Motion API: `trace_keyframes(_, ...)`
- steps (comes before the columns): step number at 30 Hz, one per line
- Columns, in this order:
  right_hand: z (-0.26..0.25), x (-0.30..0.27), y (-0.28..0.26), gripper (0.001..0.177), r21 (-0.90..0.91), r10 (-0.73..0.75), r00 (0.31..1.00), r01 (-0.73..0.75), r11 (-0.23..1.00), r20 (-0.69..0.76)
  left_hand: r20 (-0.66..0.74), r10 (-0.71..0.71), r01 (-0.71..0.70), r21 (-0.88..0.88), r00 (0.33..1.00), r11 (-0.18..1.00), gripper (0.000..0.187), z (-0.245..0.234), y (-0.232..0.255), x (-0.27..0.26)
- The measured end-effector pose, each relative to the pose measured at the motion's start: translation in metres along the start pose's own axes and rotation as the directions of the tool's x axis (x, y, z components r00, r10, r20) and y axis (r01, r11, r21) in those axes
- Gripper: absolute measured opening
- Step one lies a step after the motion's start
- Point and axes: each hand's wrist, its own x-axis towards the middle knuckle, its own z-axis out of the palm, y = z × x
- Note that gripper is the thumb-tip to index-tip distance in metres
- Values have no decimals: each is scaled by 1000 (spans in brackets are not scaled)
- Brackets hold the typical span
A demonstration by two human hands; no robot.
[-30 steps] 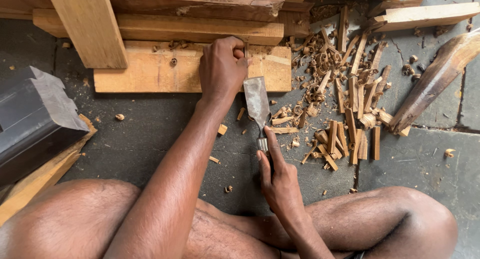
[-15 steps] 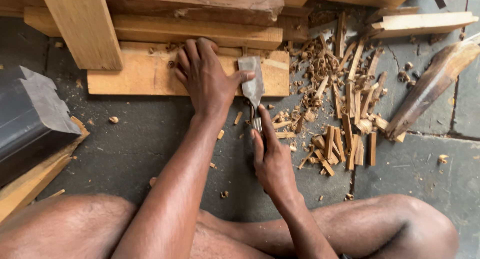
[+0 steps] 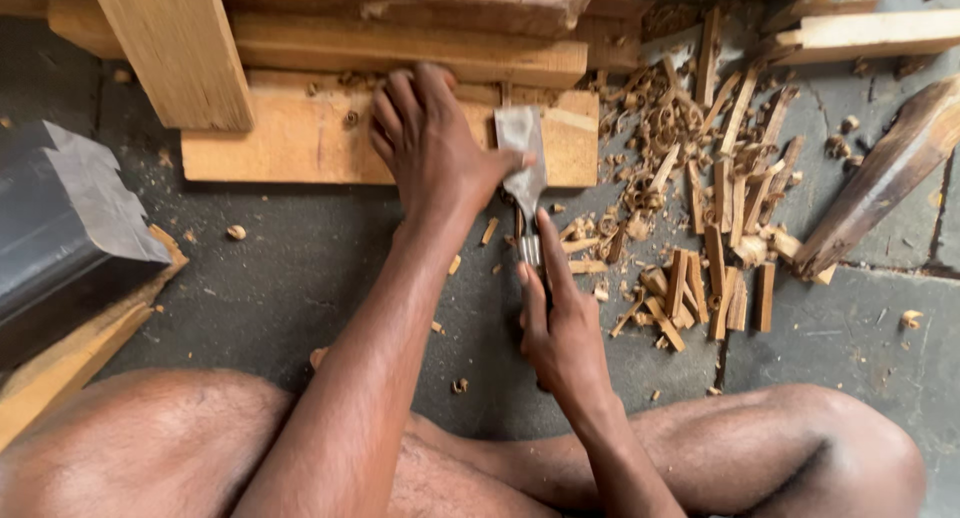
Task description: The person sits on the floor and uses a chisel to carve a rectangular wooden block. They repeatedly strike the chisel with their hand to remove wood shavings, occasionally pausing to clear debris from the work surface.
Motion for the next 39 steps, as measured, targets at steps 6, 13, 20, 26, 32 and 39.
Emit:
trace_keyframes(6,-7,-18,21,63,-2,-193,980,193,981,-58,99,51,-58,67,994,996,126,-9,3,-19)
trace_keyframes(13,-1,-18,30,60,-45,-252,965,250,967,-67,27,111,-111,23,993,994,117,-14,3,-32)
trace_keyframes(20,-1,-13,23,60,-48,-176,982,173,984,-67,-65,65,-69,-61,996,996,96,-10,1,-32)
trace_keyframes(26,5,2,18,56,-47,-425,893,422,905,-149,-172,46,-60,-75,984,995,84,0,-1,-21)
trace_keyframes(32,9,16,-7,59,-39,-207,970,204,978,-126,-197,-93,68,-130,976,989,74,8,-1,-6)
trace_keyframes(39,20,-9,-33,64,160,-150,973,178,971,-176,-126,48,-65,-139,991,988,76,-15,7,-19)
